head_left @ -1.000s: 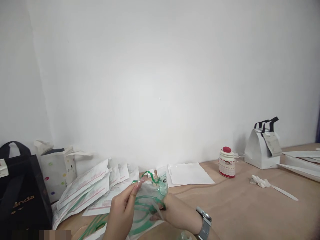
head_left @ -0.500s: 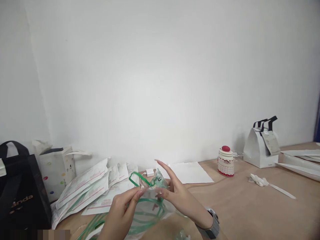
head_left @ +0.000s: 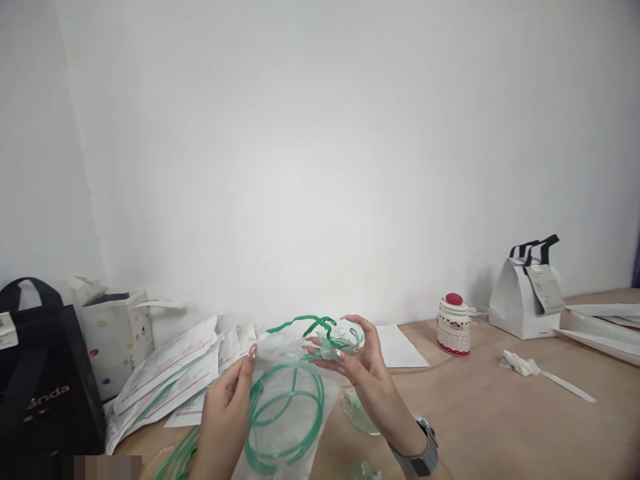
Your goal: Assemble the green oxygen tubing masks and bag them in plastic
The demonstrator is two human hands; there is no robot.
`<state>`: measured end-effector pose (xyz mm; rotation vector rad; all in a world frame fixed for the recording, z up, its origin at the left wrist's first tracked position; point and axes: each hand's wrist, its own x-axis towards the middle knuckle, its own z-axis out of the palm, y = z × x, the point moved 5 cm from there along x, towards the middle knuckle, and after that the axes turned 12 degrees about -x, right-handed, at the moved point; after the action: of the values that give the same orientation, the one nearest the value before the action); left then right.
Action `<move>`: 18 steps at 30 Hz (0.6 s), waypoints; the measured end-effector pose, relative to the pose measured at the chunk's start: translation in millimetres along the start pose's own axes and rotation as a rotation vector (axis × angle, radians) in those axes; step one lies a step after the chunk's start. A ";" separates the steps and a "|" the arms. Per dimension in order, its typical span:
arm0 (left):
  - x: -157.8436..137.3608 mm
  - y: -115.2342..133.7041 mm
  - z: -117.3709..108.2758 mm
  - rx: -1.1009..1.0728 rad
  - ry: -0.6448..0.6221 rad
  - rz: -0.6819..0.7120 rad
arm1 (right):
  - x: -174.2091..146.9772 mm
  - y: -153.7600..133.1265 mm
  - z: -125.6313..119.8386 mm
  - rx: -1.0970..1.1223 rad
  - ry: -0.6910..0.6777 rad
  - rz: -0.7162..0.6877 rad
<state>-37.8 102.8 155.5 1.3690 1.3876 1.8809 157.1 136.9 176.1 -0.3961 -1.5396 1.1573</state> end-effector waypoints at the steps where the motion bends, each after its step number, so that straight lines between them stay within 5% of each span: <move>1: 0.1 0.2 -1.8 -0.016 0.017 -0.027 | 0.2 -0.9 -0.1 0.002 -0.027 -0.003; 7: -2.3 1.3 -2.8 -0.047 0.053 -0.028 | -3.0 5.7 4.2 -0.107 -0.263 0.141; 18: -14.0 2.9 30.9 0.038 -0.213 0.190 | -7.2 45.0 7.3 -0.776 -0.440 0.289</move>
<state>-4.0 105.0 152.1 1.7179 1.2304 1.7674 138.4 149.0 135.7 -0.9477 -2.3678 0.8435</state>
